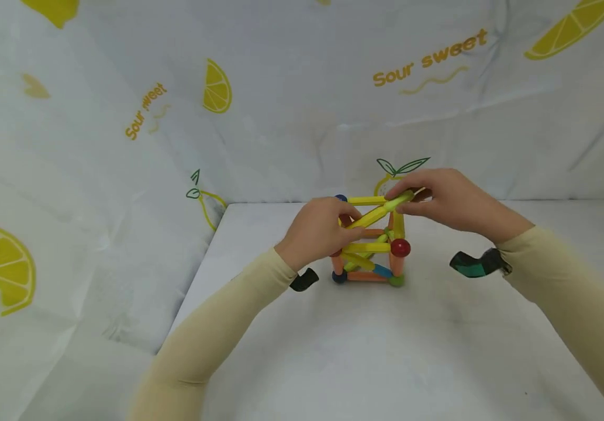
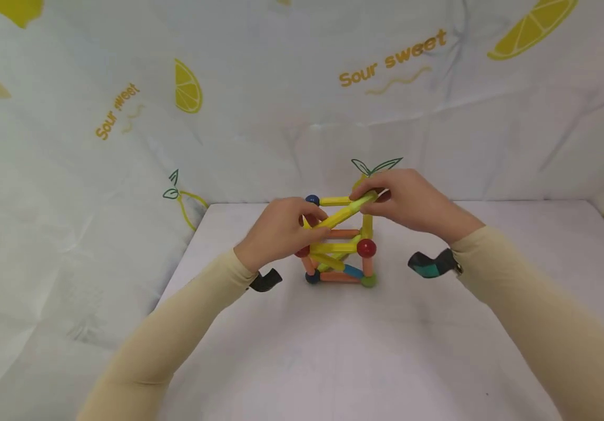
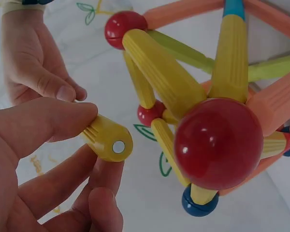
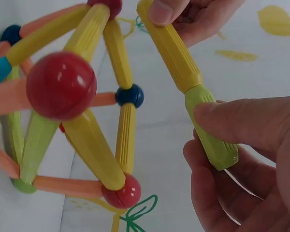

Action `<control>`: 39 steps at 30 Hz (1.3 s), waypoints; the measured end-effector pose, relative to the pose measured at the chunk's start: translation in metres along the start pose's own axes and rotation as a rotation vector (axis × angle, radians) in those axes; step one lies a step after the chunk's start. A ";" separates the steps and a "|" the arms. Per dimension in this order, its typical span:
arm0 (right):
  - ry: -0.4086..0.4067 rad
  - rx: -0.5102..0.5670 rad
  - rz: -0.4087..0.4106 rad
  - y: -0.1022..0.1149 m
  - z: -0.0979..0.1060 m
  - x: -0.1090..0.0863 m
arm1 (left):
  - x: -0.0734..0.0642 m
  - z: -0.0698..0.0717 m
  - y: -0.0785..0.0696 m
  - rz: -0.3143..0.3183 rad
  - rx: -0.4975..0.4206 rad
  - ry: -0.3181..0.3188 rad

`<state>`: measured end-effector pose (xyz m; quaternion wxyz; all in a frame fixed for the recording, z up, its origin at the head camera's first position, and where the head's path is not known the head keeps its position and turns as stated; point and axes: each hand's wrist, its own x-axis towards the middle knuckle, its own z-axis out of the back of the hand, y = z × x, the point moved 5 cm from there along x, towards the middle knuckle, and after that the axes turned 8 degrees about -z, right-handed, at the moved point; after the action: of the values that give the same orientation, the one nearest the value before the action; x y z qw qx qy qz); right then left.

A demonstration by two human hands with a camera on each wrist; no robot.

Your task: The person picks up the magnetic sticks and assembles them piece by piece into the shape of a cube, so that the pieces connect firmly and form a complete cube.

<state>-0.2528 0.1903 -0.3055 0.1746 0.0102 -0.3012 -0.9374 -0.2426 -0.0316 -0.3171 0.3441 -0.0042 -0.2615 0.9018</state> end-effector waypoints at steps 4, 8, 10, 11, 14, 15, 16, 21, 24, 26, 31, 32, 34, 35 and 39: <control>0.028 -0.039 -0.019 -0.005 -0.003 0.018 | 0.010 -0.006 0.010 0.070 -0.068 0.026; 0.047 -0.053 -0.009 -0.006 -0.012 0.027 | 0.010 -0.010 0.015 0.113 -0.092 0.060; 0.050 -0.063 0.005 -0.005 -0.015 0.028 | 0.010 -0.011 0.017 0.129 -0.097 0.084; 0.050 -0.073 0.009 -0.005 -0.017 0.029 | 0.010 -0.012 0.017 0.132 -0.090 0.092; 0.046 -0.096 0.026 -0.005 -0.020 0.030 | 0.011 -0.014 0.018 0.122 -0.013 0.102; 0.045 -0.099 0.030 -0.006 -0.021 0.030 | 0.012 -0.015 0.019 0.124 -0.002 0.103; 0.045 -0.099 0.032 -0.006 -0.022 0.031 | 0.013 -0.016 0.019 0.124 0.013 0.110; 0.042 -0.086 0.057 -0.008 -0.028 0.035 | 0.014 -0.025 0.021 0.119 0.028 0.125; 0.030 -0.084 0.052 -0.013 -0.030 0.036 | 0.014 -0.029 0.023 0.116 0.069 0.108; 0.010 -0.076 0.010 -0.020 -0.030 0.037 | 0.013 -0.030 0.024 0.119 0.104 0.092; 0.020 -0.022 -0.161 -0.044 -0.030 0.041 | 0.013 -0.032 0.026 0.130 0.124 0.087; 0.035 -0.013 -0.184 -0.048 -0.031 0.041 | 0.013 -0.033 0.026 0.134 0.120 0.093; 0.056 -0.004 -0.206 -0.052 -0.034 0.043 | 0.014 -0.034 0.027 0.134 0.109 0.096; 0.060 -0.001 -0.211 -0.054 -0.034 0.043 | 0.015 -0.034 0.027 0.132 0.106 0.097; 0.044 0.010 -0.215 -0.053 -0.035 0.045 | 0.017 -0.035 0.027 0.129 0.068 0.084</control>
<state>-0.3078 0.1960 -0.3601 0.0797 0.0640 -0.2991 -0.9487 -0.2659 -0.0215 -0.3568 0.2958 -0.0471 -0.2155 0.9294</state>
